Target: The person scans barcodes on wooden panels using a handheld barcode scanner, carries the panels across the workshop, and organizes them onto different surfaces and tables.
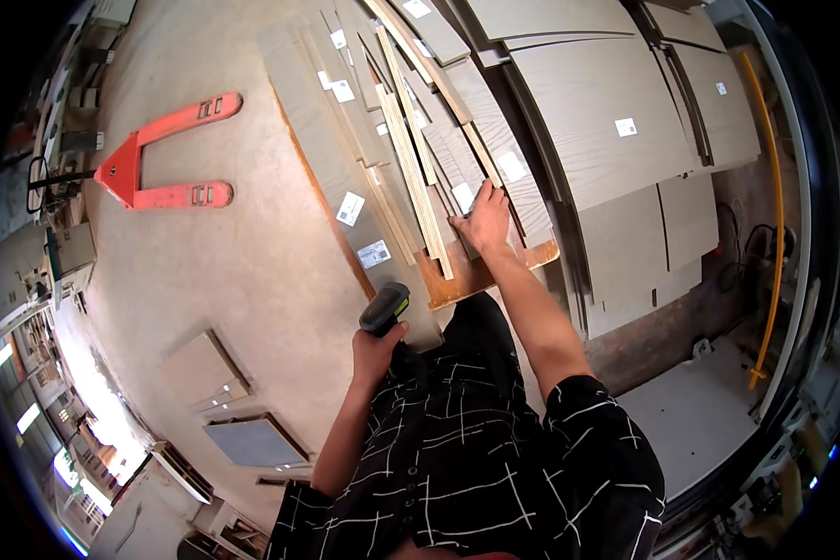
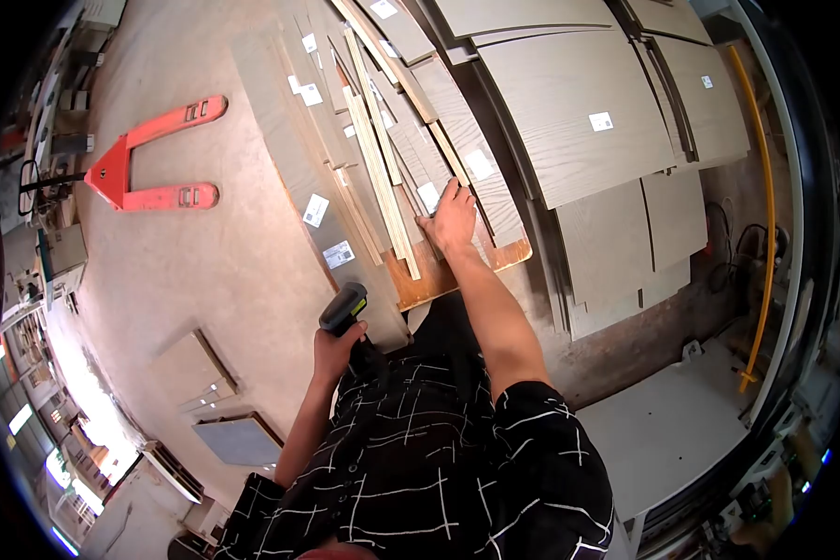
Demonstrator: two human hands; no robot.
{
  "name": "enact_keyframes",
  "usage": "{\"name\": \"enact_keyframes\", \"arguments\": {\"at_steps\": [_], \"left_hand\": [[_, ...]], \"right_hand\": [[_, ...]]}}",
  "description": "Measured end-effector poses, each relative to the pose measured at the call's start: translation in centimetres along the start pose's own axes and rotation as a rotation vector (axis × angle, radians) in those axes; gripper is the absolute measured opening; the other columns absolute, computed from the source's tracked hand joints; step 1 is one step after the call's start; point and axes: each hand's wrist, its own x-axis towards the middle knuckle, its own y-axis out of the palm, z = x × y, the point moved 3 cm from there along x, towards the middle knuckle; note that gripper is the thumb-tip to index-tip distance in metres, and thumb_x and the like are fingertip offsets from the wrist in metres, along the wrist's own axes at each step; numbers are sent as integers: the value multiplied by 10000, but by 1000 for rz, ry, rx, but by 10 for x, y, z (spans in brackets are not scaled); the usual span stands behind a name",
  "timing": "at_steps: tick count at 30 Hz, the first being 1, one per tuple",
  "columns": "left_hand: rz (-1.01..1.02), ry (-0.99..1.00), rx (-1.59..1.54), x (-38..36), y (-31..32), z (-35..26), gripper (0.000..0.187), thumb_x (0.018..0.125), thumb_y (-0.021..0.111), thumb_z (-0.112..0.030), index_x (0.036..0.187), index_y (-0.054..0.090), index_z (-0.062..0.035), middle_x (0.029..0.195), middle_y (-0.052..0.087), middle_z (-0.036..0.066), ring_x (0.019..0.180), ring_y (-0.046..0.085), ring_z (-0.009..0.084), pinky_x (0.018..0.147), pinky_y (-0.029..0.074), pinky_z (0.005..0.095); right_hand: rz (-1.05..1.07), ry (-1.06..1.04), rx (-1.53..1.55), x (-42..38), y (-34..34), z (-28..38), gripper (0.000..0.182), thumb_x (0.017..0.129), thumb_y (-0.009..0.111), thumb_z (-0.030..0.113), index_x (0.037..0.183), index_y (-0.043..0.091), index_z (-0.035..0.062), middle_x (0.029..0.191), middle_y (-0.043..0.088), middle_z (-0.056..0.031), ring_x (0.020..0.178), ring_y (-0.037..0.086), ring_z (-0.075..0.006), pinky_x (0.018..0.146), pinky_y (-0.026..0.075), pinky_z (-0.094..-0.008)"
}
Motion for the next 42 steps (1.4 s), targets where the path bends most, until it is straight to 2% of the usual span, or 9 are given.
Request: {"name": "enact_keyframes", "arguments": {"at_steps": [14, 19, 23, 25, 26, 31, 35, 38, 42], "left_hand": [[3, 119, -64, -6, -21, -2, 272, 863, 771, -243, 789, 710, 11, 701, 669, 29, 678, 610, 103, 646, 484, 302], [162, 123, -77, 28, -18, 11, 210, 887, 752, -208, 868, 715, -2, 746, 667, 19, 682, 615, 104, 647, 497, 297], [209, 376, -83, 79, 24, -3, 360, 832, 796, -271, 1036, 699, 9, 821, 686, 57, 804, 638, 146, 752, 515, 331], [276, 366, -97, 87, 49, -34, 372, 835, 800, -292, 985, 699, 32, 815, 697, 68, 769, 647, 173, 733, 518, 340], [337, 226, -110, 99, 64, -33, 424, 827, 814, -340, 949, 700, 50, 796, 689, 81, 767, 662, 181, 724, 520, 345], [272, 301, 100, 105, 105, -14, 522, 757, 863, -402, 890, 722, 82, 810, 731, 166, 750, 700, 248, 729, 536, 380], [168, 283, 168, 98, 122, 27, 441, 721, 878, -308, 888, 718, 68, 844, 733, 139, 766, 690, 227, 729, 532, 374], [213, 158, -131, 88, 130, 41, 327, 731, 832, -78, 1004, 674, 9, 880, 654, 43, 785, 640, 199, 723, 519, 364], [177, 325, -364, 50, 137, 46, 255, 757, 804, -81, 959, 657, -29, 846, 640, 28, 731, 620, 150, 650, 495, 317]], "right_hand": [[0, -22, 8, -107, -21, -56, 1008, 668, 885, 298, 1429, 345, -83, 1240, 507, -297, 1163, 532, -465, 1004, 478, -503], [-9, 22, 27, -179, -15, -84, 1032, 646, 879, 255, 1455, 330, -75, 1270, 494, -280, 1161, 545, -462, 989, 493, -497], [-23, 60, -44, -231, -20, -86, 1038, 645, 863, 245, 1474, 325, -75, 1328, 490, -264, 1156, 553, -445, 990, 494, -482], [-33, 92, -45, -254, -25, -82, 1050, 635, 873, 245, 1475, 331, -74, 1342, 496, -254, 1164, 550, -437, 987, 493, -477], [-30, 97, -49, -266, -28, -78, 1050, 632, 879, 248, 1473, 338, -71, 1334, 503, -251, 1168, 548, -435, 985, 493, -478], [-87, 122, -40, -322, -22, -70, 1049, 625, 892, 258, 1475, 359, -48, 1304, 527, -235, 1137, 568, -418, 976, 495, -473], [-114, 111, 15, -348, -22, -76, 1028, 627, 887, 246, 1465, 373, -54, 1308, 533, -233, 1140, 574, -411, 983, 500, -470], [-76, 141, 61, -359, -21, -94, 1031, 615, 877, 232, 1467, 373, -57, 1338, 532, -247, 1189, 561, -427, 1020, 492, -457], [-45, 133, 124, -372, -28, -130, 1029, 609, 870, 227, 1467, 376, -51, 1327, 542, -251, 1191, 562, -443, 1020, 491, -468]]}}
